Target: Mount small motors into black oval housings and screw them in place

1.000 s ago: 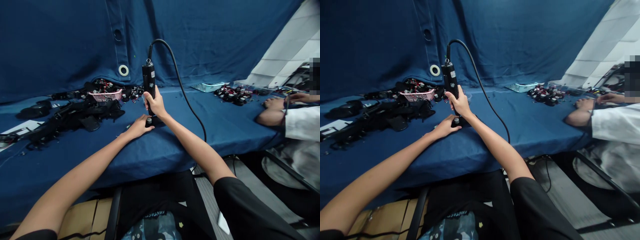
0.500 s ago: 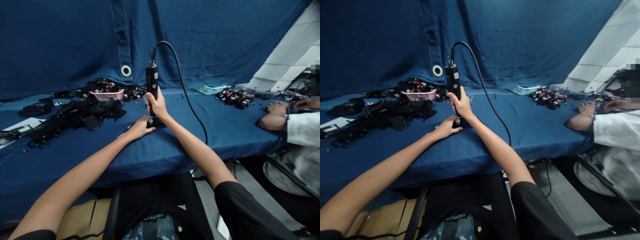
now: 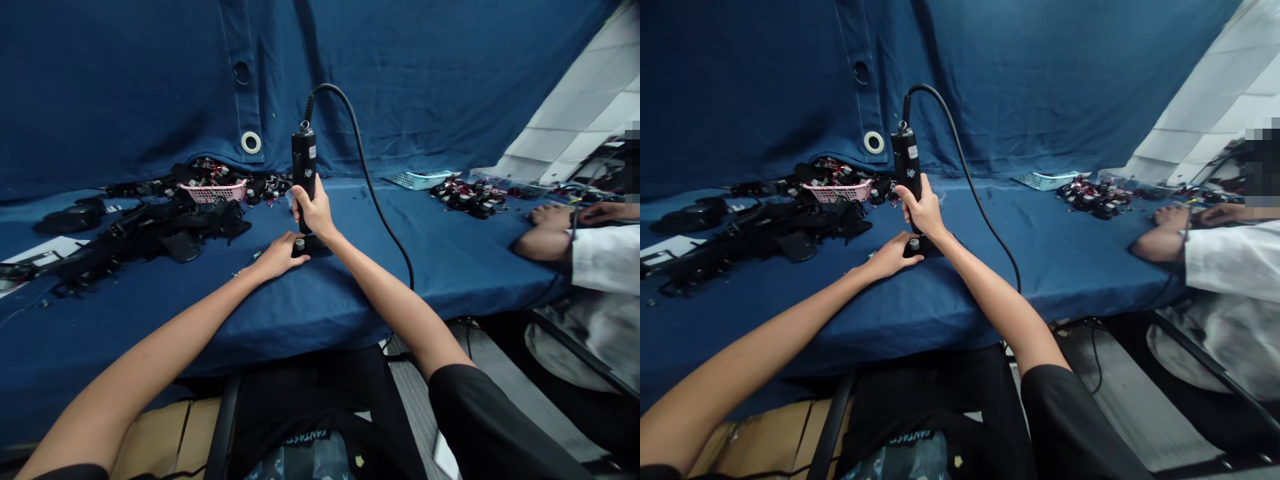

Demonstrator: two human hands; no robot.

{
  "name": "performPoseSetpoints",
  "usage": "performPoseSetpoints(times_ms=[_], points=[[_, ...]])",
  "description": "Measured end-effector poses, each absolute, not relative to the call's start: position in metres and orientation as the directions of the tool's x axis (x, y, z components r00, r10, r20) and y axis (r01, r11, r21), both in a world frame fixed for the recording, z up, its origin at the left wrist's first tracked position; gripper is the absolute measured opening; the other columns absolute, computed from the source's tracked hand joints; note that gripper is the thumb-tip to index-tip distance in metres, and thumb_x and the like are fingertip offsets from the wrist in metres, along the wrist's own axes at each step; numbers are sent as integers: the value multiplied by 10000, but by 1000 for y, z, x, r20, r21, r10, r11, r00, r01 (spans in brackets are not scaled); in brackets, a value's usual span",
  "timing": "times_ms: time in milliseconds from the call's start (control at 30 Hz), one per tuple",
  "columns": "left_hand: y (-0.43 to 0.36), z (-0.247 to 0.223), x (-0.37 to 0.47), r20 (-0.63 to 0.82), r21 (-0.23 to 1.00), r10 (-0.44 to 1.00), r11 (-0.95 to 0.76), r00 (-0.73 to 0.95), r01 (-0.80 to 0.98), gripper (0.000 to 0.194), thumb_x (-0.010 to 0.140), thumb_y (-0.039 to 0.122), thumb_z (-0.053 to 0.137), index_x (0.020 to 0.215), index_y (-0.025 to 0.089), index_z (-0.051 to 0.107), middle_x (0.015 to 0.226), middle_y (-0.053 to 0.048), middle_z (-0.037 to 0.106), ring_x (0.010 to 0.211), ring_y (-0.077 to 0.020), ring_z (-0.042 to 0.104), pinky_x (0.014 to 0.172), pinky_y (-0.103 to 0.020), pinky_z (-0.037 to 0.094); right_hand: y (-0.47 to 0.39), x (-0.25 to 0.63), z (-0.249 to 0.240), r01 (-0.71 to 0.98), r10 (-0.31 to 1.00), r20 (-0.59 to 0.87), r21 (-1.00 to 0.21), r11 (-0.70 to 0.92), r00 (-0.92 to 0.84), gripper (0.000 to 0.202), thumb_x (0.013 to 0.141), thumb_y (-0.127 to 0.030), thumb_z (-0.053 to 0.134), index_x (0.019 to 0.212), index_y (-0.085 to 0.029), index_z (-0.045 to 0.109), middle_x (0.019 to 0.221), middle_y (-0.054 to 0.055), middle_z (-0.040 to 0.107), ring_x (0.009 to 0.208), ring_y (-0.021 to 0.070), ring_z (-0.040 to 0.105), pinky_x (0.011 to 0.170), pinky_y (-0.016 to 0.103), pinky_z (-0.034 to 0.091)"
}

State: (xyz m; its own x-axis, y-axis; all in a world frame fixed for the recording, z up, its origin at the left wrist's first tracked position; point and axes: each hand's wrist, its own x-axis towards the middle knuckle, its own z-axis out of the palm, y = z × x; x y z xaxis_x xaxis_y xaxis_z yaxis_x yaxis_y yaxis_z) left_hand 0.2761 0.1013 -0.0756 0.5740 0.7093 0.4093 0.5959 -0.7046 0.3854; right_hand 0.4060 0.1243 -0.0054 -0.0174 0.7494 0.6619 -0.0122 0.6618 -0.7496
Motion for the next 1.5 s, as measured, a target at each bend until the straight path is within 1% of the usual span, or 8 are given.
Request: performPoseSetpoints(times_ms=[167, 333, 500, 700, 867, 1167, 1300, 1500], points=[[103, -77, 277, 403, 386, 718, -695, 567, 606, 487, 815, 378, 651, 1219, 153, 497, 1158, -112, 565, 1100, -272, 558, 999, -407, 427, 124, 406, -5, -9, 745, 667, -745, 667, -18, 433, 798, -642, 535, 899, -254, 370, 536, -99, 477, 371, 63, 428, 369, 212, 361], [103, -77, 277, 406, 384, 716, -698, 569, 604, 507, 816, 368, 650, 1241, 150, 482, 1158, -114, 561, 1101, -269, 560, 999, -399, 427, 124, 406, -5, -11, 740, 673, -740, 673, -4, 414, 818, -629, 518, 903, -254, 367, 534, -96, 485, 373, 67, 425, 375, 223, 363], [102, -77, 277, 409, 386, 711, -703, 573, 597, 487, 818, 371, 644, 1220, 141, 493, 1162, -123, 561, 1103, -273, 558, 994, -408, 428, 125, 406, -6, -28, 738, 674, -738, 674, -15, 388, 832, -616, 504, 908, -258, 373, 538, -107, 475, 366, 61, 421, 377, 219, 353], [103, -77, 276, 415, 378, 699, -715, 583, 588, 454, 826, 367, 642, 1199, 151, 500, 1150, -110, 562, 1098, -261, 552, 998, -389, 422, 125, 407, -8, -40, 733, 680, -733, 679, -21, 377, 824, -594, 539, 914, -259, 391, 533, -112, 482, 361, 65, 432, 370, 221, 354], [105, -79, 276, 419, 375, 695, -719, 585, 585, 461, 818, 353, 656, 1195, 137, 501, 1150, -115, 561, 1091, -261, 550, 995, -391, 424, 125, 406, -8, -36, 729, 685, -729, 684, -11, 368, 829, -574, 547, 926, -250, 403, 523, -115, 483, 363, 61, 436, 381, 214, 362], [107, -77, 276, 403, 382, 705, -709, 584, 593, 489, 796, 366, 688, 1196, 161, 496, 1119, -98, 568, 1070, -262, 567, 982, -396, 437, 129, 408, -11, -38, 741, 672, -740, 672, 21, 381, 828, -587, 536, 959, -250, 413, 520, -122, 491, 364, 52, 436, 379, 197, 365], [107, -76, 276, 398, 385, 703, -711, 589, 589, 499, 794, 358, 694, 1202, 153, 492, 1129, -103, 567, 1078, -262, 563, 983, -393, 434, 130, 409, -12, -40, 730, 683, -729, 683, 28, 384, 824, -588, 542, 967, -256, 411, 527, -122, 498, 365, 55, 443, 376, 195, 378], [109, -78, 276, 414, 378, 687, -726, 597, 574, 501, 796, 352, 700, 1197, 134, 492, 1122, -109, 567, 1075, -260, 557, 977, -383, 432, 131, 412, -12, -39, 721, 693, -720, 692, -2, 428, 838, -603, 504, 1095, -280, 387, 568, -124, 513, 391, 63, 496, 419, 202, 418]])
